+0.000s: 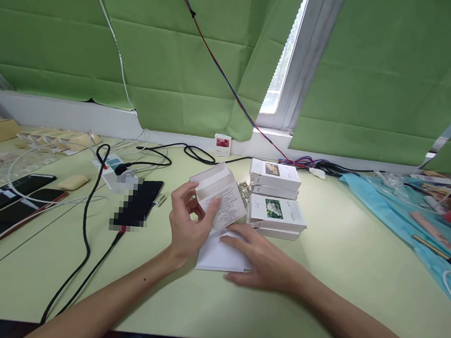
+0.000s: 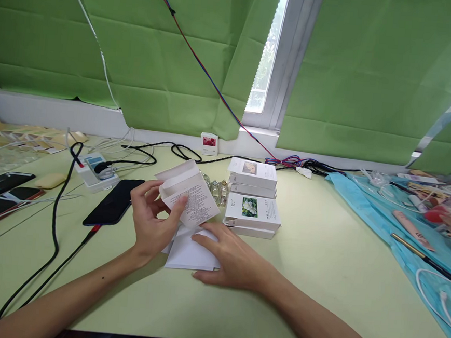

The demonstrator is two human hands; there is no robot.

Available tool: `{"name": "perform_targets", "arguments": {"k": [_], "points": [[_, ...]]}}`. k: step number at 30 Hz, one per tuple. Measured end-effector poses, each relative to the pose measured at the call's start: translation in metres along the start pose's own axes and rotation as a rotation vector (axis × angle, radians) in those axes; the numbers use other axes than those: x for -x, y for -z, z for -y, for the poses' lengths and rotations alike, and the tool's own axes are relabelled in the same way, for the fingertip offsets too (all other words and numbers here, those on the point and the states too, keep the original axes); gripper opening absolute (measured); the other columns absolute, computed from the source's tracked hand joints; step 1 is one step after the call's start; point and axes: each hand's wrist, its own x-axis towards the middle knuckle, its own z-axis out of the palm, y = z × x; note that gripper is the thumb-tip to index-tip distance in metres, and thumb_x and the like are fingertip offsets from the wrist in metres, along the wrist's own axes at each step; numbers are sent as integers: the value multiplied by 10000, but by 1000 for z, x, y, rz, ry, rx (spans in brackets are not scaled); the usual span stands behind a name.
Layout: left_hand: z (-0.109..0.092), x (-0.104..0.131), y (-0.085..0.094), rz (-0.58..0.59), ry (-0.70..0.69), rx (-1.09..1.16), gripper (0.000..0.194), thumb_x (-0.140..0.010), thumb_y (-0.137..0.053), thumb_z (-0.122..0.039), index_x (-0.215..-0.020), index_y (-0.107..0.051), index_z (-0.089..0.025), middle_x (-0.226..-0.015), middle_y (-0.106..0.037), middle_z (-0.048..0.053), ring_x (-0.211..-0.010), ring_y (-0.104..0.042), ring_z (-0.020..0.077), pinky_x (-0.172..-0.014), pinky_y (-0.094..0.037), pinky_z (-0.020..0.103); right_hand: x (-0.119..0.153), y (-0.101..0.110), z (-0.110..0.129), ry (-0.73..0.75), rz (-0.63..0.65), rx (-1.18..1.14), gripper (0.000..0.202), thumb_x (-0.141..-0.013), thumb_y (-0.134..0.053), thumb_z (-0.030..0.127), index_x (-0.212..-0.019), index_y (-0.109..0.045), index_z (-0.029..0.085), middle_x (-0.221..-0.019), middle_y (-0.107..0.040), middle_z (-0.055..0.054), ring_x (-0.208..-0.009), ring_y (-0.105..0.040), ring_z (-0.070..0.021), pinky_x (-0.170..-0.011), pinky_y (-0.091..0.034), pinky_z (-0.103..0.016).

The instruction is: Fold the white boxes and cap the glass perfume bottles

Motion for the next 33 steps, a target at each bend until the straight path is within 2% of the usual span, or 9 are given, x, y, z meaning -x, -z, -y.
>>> {"name": "perform_targets", "arguments": {"k": [12,23,33], "points": [[1,0,0,19,-51,-20,474,-838,-771,-259,-1215,-483,-261,-1033,-614,2,-642,-626,70,-478,-517,161,1,-2,-3,-59,90,13,766,-869,-768,431,-1521,-417,236,-1589,-382,-167,-1421,-448,-328,-1166,-430,-475],[2,0,0,30,-16,-14,467,-841,-767,-286,-1215,-488,-256,-1027,-629,9,-649,-630,76,-467,-509,158,1,0,-1,-18,91,-47,846,-795,-818,436,-1517,-436,216,-1496,-483,-155,-1374,-463,-319,-1165,-409,-452],[0,-2,1,108,30,-123,471,-868,-727,-333,-1267,-487,-262,-1051,-666,30,-615,-598,82,-466,-476,193,0,6,0,-17,98,-142,781,-817,-786,360,-1505,-444,222,-1458,-553,-103,-1364,-475,-275,-1177,-382,-411]]}}
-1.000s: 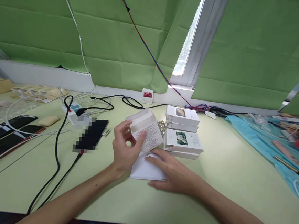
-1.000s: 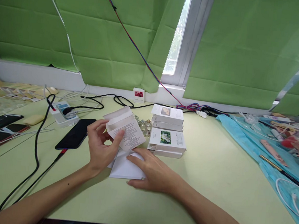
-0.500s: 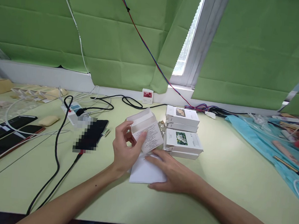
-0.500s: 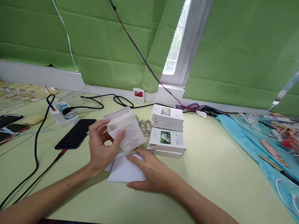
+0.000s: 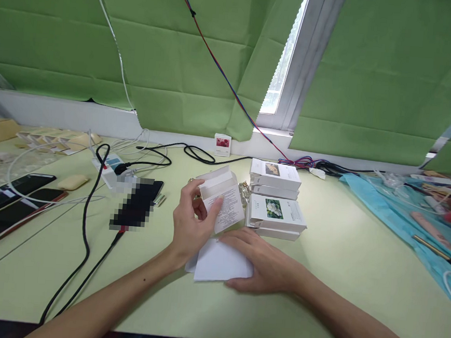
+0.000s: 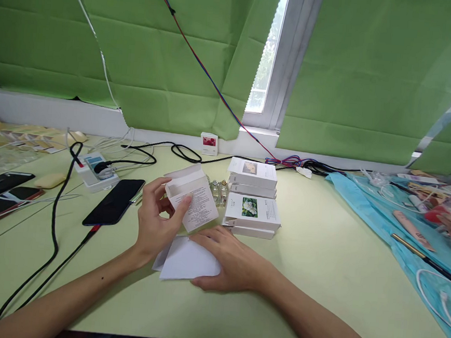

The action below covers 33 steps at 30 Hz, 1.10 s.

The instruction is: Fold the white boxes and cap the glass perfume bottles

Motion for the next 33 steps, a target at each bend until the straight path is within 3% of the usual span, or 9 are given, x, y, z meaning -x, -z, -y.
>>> {"name": "perform_targets", "arguments": {"k": [8,20,24,28,33], "points": [[3,-2,3,128,42,-105,508,-889,-705,-360,-1347,-496,-295,-998,-661,15,-569,-540,85,-514,-474,242,1,1,-1,-49,-10,-39,728,-857,-751,353,-1503,-443,213,-1428,-577,-104,-1322,-515,-262,-1136,-430,-390],[9,-2,2,268,-41,-170,572,-880,-705,-376,-1393,-467,-288,-986,-679,27,-625,-574,130,-539,-494,257,0,2,2,-22,-14,-65,756,-819,-791,332,-1492,-460,235,-1437,-571,-107,-1321,-532,-274,-1129,-437,-401],[7,-3,2,270,-34,-179,587,-860,-711,-365,-1383,-462,-278,-984,-675,28,-648,-579,140,-532,-484,255,0,2,3,-16,-11,-71,769,-813,-795,330,-1496,-454,244,-1441,-573,-103,-1318,-538,-276,-1127,-440,-405],[3,-3,3,249,-32,-193,587,-842,-723,-376,-1358,-472,-256,-1121,-659,70,-754,-602,158,-561,-501,259,2,1,1,-18,-22,-56,776,-808,-796,338,-1495,-455,221,-1428,-584,-114,-1307,-551,-281,-1115,-454,-410],[1,-4,4,150,-34,-130,539,-823,-754,-388,-1283,-517,-240,-1119,-612,76,-761,-584,150,-529,-489,240,3,0,-1,-1,-64,-44,777,-796,-803,346,-1481,-462,212,-1400,-606,-115,-1277,-574,-276,-1078,-489,-400]]}}
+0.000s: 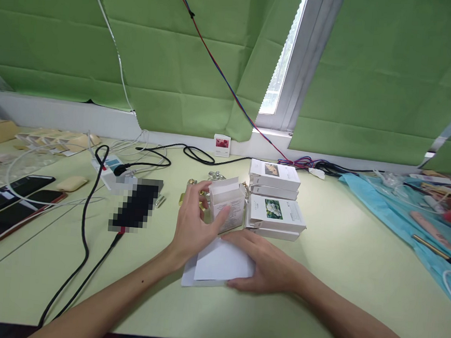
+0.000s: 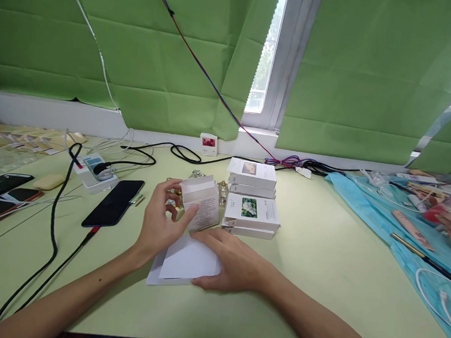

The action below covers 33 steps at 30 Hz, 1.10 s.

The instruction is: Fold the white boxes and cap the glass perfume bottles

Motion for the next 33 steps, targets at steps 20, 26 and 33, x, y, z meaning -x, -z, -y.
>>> {"name": "perform_targets", "arguments": {"k": [20,26,33], "points": [[0,-15,9,-327,171,669,274,-983,-533,-427,-853,-645,-214,-874,-583,50,-708,-535,160,-509,-476,269,2,3,-8,198,-521,67,721,-794,-784,382,-1415,-441,257,-1261,-686,-121,-1090,-702,-283,-895,-589,-387],[-2,-8,5,-276,107,666,278,-1001,-513,-406,-874,-665,-211,-839,-573,44,-701,-541,159,-545,-473,283,4,1,-11,200,-680,80,720,-798,-764,405,-1420,-437,247,-1236,-686,-125,-1095,-706,-298,-871,-620,-405],[6,7,1,-183,-263,413,294,-993,-458,-452,-1063,-659,-250,-949,-626,75,-804,-600,210,-635,-522,354,5,-3,-15,197,-722,-8,657,-867,-692,425,-1434,-415,241,-1292,-644,-146,-1155,-673,-301,-894,-627,-441]]}}
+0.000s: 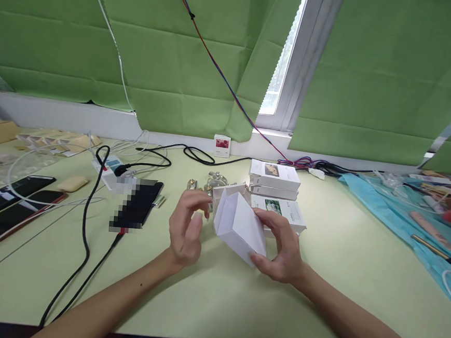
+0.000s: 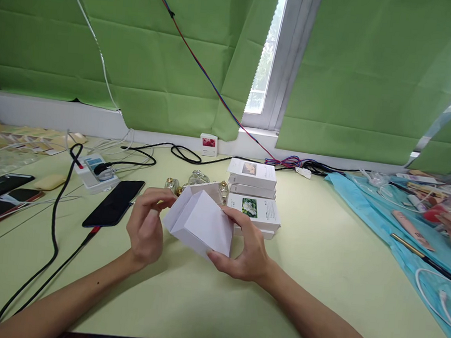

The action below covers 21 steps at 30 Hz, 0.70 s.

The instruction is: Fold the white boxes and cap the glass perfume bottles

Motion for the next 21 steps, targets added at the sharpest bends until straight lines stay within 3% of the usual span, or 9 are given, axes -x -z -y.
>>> {"name": "perform_targets", "arguments": {"k": [3,7,21], "points": [[3,5,2,121,-144,-68,347,-985,-438,-453,-1233,-603,-276,-1032,-640,104,-887,-618,251,-693,-548,412,1,-1,-1,8,1,-16,648,-883,-682,431,-1441,-412,243,-1296,-641,-148,-1163,-667,-303,-896,-625,-443],[4,7,1,191,-159,-59,390,-989,-429,-437,-1346,-514,-306,-1156,-618,119,-993,-615,272,-769,-559,448,1,-2,-1,31,-2,-20,649,-888,-679,434,-1445,-413,233,-1286,-644,-150,-1166,-668,-306,-903,-624,-445],[5,6,1,194,-207,-54,445,-981,-442,-460,-1396,-486,-303,-1154,-590,128,-1062,-582,295,-798,-534,450,1,-3,-1,54,-1,-43,651,-893,-687,416,-1457,-428,220,-1297,-649,-159,-1177,-669,-306,-909,-624,-428]]}}
